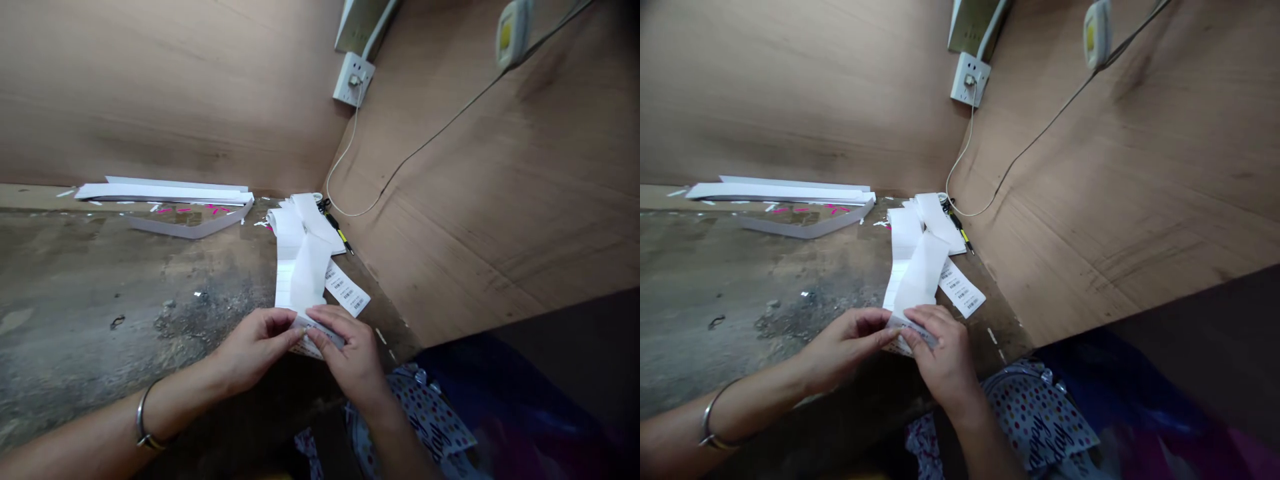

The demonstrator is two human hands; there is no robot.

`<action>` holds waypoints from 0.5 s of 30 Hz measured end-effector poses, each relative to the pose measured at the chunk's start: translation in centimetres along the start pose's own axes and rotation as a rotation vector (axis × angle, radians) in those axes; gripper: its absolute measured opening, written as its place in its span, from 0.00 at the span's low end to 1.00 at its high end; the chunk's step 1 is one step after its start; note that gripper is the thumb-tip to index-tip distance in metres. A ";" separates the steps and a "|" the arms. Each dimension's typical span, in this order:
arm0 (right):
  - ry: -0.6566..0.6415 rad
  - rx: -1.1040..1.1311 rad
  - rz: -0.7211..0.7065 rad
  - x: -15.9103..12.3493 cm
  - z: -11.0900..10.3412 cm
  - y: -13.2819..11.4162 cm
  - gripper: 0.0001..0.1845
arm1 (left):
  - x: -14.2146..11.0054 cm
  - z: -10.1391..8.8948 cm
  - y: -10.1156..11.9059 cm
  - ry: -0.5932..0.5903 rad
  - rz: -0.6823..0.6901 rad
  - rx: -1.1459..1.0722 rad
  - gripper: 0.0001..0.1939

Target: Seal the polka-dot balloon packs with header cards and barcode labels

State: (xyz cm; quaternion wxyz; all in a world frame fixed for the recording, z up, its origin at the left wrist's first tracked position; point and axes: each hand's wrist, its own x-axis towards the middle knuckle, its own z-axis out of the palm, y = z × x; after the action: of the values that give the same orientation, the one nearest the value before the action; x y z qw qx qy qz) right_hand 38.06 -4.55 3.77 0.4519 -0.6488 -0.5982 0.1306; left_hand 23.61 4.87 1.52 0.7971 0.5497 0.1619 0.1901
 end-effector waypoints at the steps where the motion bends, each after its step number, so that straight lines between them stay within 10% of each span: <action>1: 0.009 0.047 0.041 -0.1 0.2 0.0 0.09 | 0.0 -0.1 0.0 -0.011 0.003 0.028 0.13; 10: 0.149 0.229 0.286 -0.5 1.5 -0.6 0.08 | 0.6 0.4 0.5 0.043 -0.049 0.095 0.12; 15: 0.437 0.154 0.275 0.4 1.5 1.0 0.17 | 0.3 0.6 0.3 0.020 -0.096 0.122 0.14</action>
State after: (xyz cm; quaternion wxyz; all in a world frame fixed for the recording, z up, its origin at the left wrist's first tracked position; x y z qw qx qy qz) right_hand 37.73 -3.41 2.30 0.5964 -0.7004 -0.3809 0.0928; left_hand 24.10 4.63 1.99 0.7687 0.5868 0.2075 0.1470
